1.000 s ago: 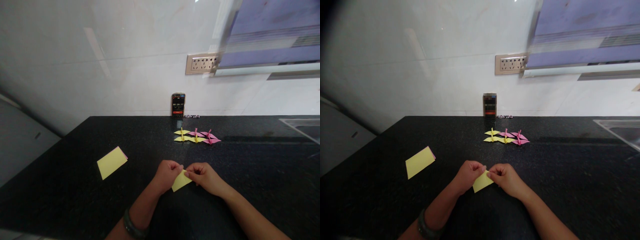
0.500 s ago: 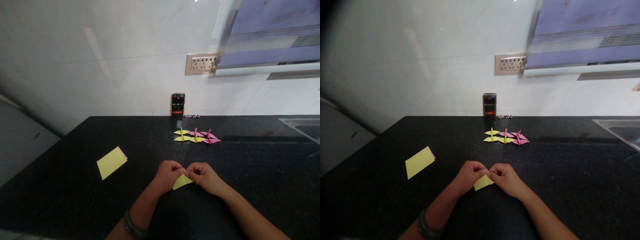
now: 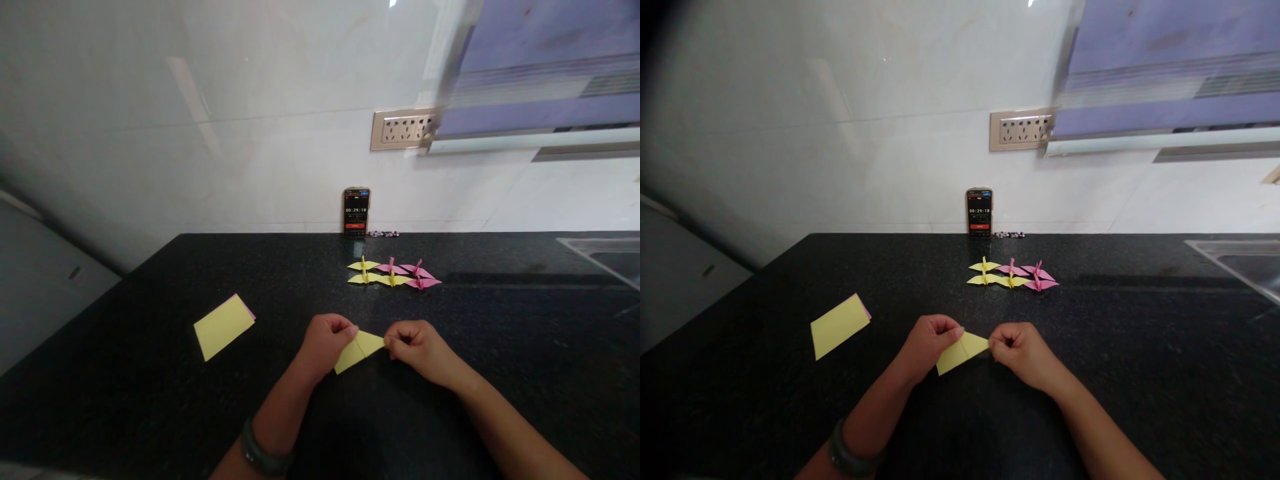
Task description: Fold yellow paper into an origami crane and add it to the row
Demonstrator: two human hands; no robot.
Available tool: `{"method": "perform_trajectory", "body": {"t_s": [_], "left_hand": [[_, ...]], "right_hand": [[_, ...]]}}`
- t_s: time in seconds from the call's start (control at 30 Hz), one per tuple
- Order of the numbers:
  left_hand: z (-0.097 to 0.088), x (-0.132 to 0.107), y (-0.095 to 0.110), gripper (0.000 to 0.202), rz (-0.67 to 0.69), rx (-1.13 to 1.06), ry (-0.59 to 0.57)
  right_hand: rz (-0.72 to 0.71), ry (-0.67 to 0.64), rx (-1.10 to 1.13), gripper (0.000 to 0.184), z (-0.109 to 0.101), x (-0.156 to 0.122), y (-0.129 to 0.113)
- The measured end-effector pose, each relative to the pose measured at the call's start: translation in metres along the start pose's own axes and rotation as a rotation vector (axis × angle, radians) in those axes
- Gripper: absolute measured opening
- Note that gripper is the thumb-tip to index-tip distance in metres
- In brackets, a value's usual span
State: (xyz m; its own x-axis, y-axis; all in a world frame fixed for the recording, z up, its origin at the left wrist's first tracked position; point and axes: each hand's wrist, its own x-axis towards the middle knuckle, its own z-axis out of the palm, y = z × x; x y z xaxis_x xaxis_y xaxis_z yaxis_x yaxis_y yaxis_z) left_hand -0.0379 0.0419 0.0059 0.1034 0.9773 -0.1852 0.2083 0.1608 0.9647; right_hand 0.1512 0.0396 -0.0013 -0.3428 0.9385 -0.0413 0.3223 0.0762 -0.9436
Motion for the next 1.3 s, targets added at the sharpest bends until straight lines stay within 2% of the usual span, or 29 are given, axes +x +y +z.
{"method": "perform_trajectory", "body": {"t_s": [0.1,0.2,0.37,0.47,0.6,0.7,0.77,0.8,0.87,0.93,1.0,1.07,1.13,1.23,1.3], "left_hand": [[-0.005,0.004,-0.002,0.022,-0.022,-0.068,0.059],[-0.001,0.004,-0.003,0.025,-0.039,-0.155,0.07],[0.015,-0.002,-0.005,0.023,-0.044,-0.259,-0.001],[0.02,-0.006,-0.004,0.02,-0.025,-0.335,-0.011],[0.02,-0.006,-0.003,0.018,-0.002,-0.381,0.0],[0.02,-0.005,0.0,0.019,-0.003,-0.438,0.065],[0.019,-0.004,0.003,0.025,0.012,-0.476,0.174],[0.019,-0.005,0.005,0.027,0.003,-0.492,0.194],[0.019,-0.006,0.007,0.03,-0.057,-0.517,0.103],[0.019,-0.009,0.009,0.037,-0.121,-0.553,-0.095],[0.02,-0.01,0.011,0.034,-0.103,-0.597,-0.16],[0.019,-0.01,0.011,0.03,-0.081,-0.623,-0.164],[0.018,-0.009,0.01,0.03,-0.087,-0.623,-0.162],[0.016,-0.007,0.009,0.031,-0.138,-0.578,-0.214],[0.017,-0.008,0.006,0.03,-0.168,-0.53,-0.293]], "right_hand": [[0.012,0.077,0.034,0.015,-0.011,0.001,0.001],[0.03,0.141,0.093,0.024,-0.011,0.001,0.0],[0.052,-0.021,0.264,0.026,0.014,-0.001,-0.005],[0.003,0.089,0.21,0.025,0.026,-0.002,-0.005],[-0.053,0.203,0.144,0.021,0.027,-0.002,-0.003],[-0.221,0.365,-0.085,0.016,0.019,-0.004,-0.005],[-0.415,0.436,-0.269,0.011,0.012,-0.007,-0.007],[-0.508,0.445,-0.349,0.015,0.01,-0.009,-0.008],[-0.63,0.456,-0.486,0.022,0.008,-0.011,-0.01],[-0.681,0.4,-0.575,0.024,0.01,-0.013,-0.013],[-0.693,0.299,-0.591,0.024,0.014,-0.015,-0.016],[-0.69,0.207,-0.511,0.025,0.018,-0.015,-0.018],[-0.627,0.217,-0.352,0.025,0.02,-0.014,-0.018],[-0.353,0.437,-0.058,0.025,0.018,-0.008,-0.013],[-0.153,0.445,0.131,0.037,0.016,-0.003,-0.009]]}}
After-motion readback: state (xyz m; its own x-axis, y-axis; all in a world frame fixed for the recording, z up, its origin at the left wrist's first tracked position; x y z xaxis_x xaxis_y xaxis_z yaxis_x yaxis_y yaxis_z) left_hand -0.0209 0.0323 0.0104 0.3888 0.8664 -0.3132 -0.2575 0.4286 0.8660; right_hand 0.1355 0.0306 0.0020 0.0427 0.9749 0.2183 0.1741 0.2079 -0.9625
